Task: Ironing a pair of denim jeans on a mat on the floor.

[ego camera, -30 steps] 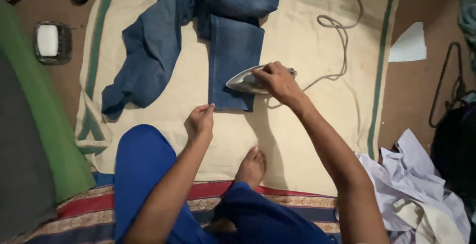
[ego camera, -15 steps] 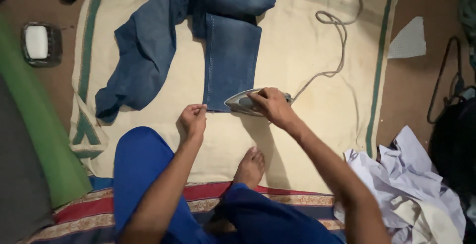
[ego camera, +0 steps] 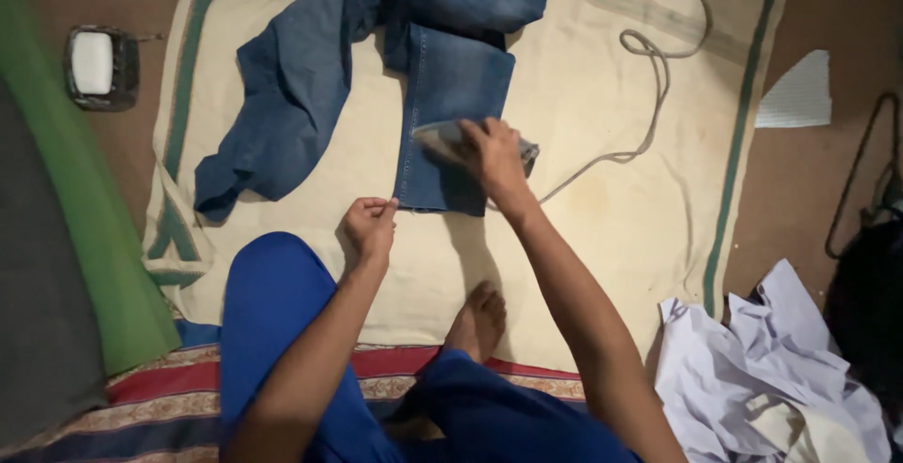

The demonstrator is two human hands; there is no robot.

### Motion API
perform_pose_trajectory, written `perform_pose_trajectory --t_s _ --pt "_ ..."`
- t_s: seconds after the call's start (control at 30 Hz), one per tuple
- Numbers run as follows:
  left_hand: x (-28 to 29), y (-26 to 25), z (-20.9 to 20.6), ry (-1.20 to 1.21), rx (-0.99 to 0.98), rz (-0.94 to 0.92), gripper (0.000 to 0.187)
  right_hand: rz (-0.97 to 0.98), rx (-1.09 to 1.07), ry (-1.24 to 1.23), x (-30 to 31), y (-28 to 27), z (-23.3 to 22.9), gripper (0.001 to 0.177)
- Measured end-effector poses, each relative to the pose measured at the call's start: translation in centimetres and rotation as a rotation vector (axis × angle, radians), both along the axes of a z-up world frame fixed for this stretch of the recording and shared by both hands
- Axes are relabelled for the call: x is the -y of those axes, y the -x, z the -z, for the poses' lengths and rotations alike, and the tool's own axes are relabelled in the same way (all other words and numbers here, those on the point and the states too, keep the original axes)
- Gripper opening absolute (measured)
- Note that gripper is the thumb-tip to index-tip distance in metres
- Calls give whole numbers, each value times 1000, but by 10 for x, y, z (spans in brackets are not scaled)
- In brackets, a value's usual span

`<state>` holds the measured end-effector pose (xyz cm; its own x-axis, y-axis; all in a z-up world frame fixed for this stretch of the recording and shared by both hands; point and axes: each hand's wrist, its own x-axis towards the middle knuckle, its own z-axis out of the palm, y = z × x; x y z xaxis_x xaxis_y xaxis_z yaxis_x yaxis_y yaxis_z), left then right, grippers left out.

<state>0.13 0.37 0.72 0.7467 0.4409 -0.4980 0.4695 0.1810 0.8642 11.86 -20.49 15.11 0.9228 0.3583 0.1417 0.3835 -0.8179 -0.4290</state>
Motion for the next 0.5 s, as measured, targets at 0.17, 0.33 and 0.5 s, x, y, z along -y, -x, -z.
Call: perform_pose_trajectory --t_s 0.17,0.33,0.5 --pt "-7 2 10 106 -34 26 24 38 -57 -16 8 -9 8 39" --pt "-9 2 -22 169 -52 44 21 -239 -246 22 6 45 16 42" --pt "-6 3 22 168 8 7 22 -140 -104 -22 -18 27 11 42"
